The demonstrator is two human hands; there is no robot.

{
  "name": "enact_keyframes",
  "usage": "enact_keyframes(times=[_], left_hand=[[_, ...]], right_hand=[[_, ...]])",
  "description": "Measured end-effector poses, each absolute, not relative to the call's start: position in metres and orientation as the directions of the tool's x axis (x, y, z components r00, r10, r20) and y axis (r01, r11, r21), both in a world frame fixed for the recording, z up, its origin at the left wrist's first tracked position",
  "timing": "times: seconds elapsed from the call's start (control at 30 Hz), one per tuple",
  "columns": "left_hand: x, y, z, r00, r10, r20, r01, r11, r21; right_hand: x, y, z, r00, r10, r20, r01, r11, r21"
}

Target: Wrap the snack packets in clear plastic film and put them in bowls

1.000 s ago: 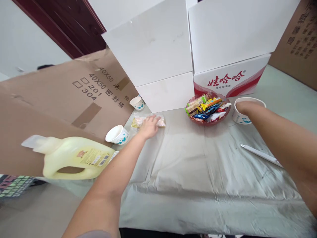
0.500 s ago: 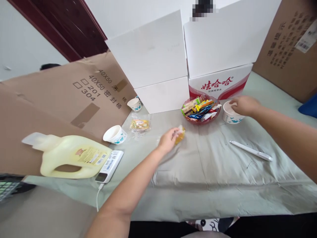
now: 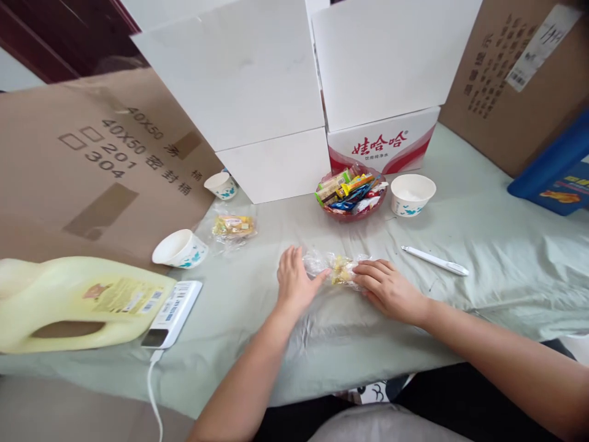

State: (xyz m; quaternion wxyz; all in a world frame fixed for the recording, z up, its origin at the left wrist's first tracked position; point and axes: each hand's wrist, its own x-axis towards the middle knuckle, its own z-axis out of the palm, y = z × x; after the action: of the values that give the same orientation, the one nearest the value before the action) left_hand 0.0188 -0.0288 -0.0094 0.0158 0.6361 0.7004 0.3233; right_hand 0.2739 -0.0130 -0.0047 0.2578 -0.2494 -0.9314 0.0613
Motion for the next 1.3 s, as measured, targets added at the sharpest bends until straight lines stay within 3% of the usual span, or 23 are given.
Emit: enact_keyframes(times=[0.03, 0.1, 0.17, 0.23, 0.33, 0.4, 0.47, 0.5, 0.57, 0.63, 0.7, 0.77, 0.83, 0.93, 1.07, 1.2, 1.3], left_hand=[[0.014, -0.026, -0.012, -0.219, 0.919, 0.329, 0.888, 0.047, 0.458], [0.013, -0.025, -0.016, -0.166, 0.954, 0.248, 0.875, 0.027, 0.483], [0.023, -0.029, -0.015, -0.098, 0.944, 0.314, 0.821, -0.102, 0.562], [0.040, -0.037, -0.011, -0.062, 0.880, 0.471, 0.765, -0.261, 0.589], [0.066, -0.049, -0.006, 0.198, 0.776, 0.599, 0.733, -0.523, 0.435], [0.077, -0.054, -0.008, 0.402, 0.719, 0.566, 0.708, -0.636, 0.306], [0.080, -0.056, -0.014, 0.479, 0.709, 0.517, 0.720, -0.654, 0.231], [0.081, -0.056, -0.017, 0.481, 0.716, 0.506, 0.735, -0.644, 0.212], [0.079, -0.056, -0.024, 0.457, 0.726, 0.514, 0.760, -0.619, 0.197], [0.078, -0.055, -0.027, 0.419, 0.708, 0.568, 0.766, -0.611, 0.197], [0.078, -0.054, -0.028, 0.384, 0.678, 0.627, 0.760, -0.617, 0.202], [0.079, -0.054, -0.026, 0.387, 0.644, 0.660, 0.732, -0.650, 0.205], [0.080, -0.055, -0.023, 0.417, 0.613, 0.671, 0.683, -0.698, 0.213], [0.081, -0.057, -0.019, 0.429, 0.590, 0.684, 0.641, -0.732, 0.230], [0.080, -0.060, -0.018, 0.340, 0.617, 0.709, 0.692, -0.676, 0.256], [0.076, -0.059, -0.019, 0.305, 0.666, 0.681, 0.628, -0.678, 0.382], [0.074, -0.056, -0.018, 0.237, 0.787, 0.570, 0.587, -0.584, 0.561]], right_hand=[[0.274, -0.012, -0.004, -0.737, 0.497, 0.458, 0.438, 0.868, -0.236], [0.273, -0.013, -0.005, -0.728, 0.497, 0.472, 0.451, 0.866, -0.216], [0.270, -0.016, -0.007, -0.728, 0.493, 0.477, 0.454, 0.868, -0.203], [0.266, -0.018, -0.011, -0.736, 0.486, 0.471, 0.442, 0.872, -0.209], [0.267, -0.014, -0.009, -0.753, 0.475, 0.455, 0.398, 0.880, -0.261], [0.276, -0.007, 0.000, -0.785, 0.440, 0.437, 0.319, 0.891, -0.324], [0.293, 0.004, 0.012, -0.795, 0.443, 0.415, 0.272, 0.871, -0.408], [0.305, 0.010, 0.018, -0.775, 0.491, 0.398, 0.308, 0.843, -0.441], [0.330, 0.023, 0.027, -0.655, 0.675, 0.338, 0.537, 0.731, -0.421], [0.351, 0.035, 0.029, -0.494, 0.849, 0.188, 0.809, 0.528, -0.260], [0.363, 0.043, 0.026, -0.362, 0.932, 0.033, 0.929, 0.364, -0.071], [0.360, 0.041, 0.022, -0.337, 0.941, -0.011, 0.941, 0.337, -0.018], [0.344, 0.029, 0.021, -0.424, 0.902, 0.083, 0.896, 0.431, -0.109], [0.311, 0.002, 0.026, -0.613, 0.751, 0.247, 0.720, 0.659, -0.216], [0.297, -0.015, 0.037, -0.763, 0.613, 0.203, 0.590, 0.790, -0.168], [0.340, 0.012, 0.039, -0.717, 0.694, 0.064, 0.668, 0.710, -0.223], [0.370, 0.036, 0.033, -0.539, 0.842, 0.006, 0.835, 0.535, -0.129]])
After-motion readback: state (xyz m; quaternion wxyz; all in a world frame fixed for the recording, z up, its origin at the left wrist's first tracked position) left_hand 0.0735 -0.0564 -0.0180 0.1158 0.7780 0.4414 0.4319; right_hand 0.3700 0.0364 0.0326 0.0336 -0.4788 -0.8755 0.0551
